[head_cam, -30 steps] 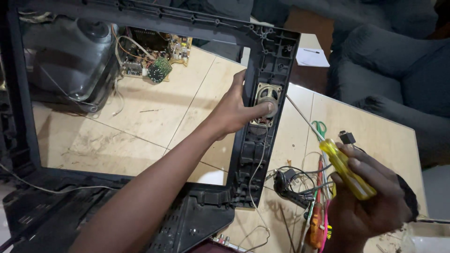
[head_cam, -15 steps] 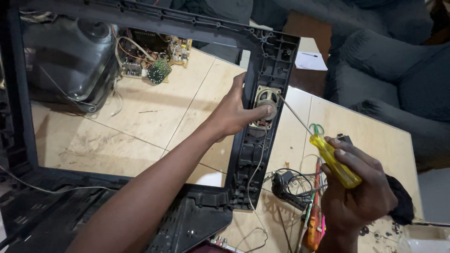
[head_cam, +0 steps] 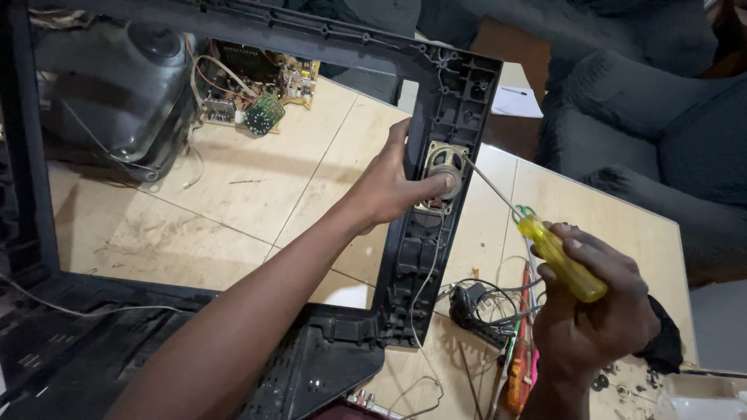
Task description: The person uses a yellow screwdriver to tighten screws on a speaker component inside a disassembled television frame. They also connect wires to the speaker terminals and adjust the component's position within the casing.
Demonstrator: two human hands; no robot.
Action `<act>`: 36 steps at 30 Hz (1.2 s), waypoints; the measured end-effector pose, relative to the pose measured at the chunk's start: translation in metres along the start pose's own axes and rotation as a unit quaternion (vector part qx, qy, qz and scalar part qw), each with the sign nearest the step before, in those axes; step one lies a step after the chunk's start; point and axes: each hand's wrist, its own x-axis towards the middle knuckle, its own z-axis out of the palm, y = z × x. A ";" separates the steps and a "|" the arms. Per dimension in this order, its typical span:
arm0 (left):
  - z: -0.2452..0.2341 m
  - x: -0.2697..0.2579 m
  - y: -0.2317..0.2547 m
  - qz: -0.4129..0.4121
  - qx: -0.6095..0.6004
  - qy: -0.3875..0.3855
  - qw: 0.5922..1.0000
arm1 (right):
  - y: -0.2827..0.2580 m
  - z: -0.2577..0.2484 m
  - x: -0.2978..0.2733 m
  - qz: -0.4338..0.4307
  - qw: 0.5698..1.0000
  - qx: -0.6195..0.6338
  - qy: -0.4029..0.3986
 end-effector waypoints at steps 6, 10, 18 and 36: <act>0.000 -0.001 0.000 0.013 -0.009 0.003 1.000 | 0.006 0.007 0.002 0.027 0.998 0.045 0.041; 0.000 0.000 -0.002 0.008 0.003 0.010 1.000 | 0.011 0.008 0.000 0.033 0.998 0.041 0.044; 0.000 0.002 -0.003 0.017 0.008 0.008 1.000 | 0.004 0.001 -0.001 0.019 0.999 -0.017 0.044; 0.001 0.001 -0.004 0.003 0.010 0.000 1.000 | 0.000 -0.002 -0.001 0.038 0.998 0.024 0.039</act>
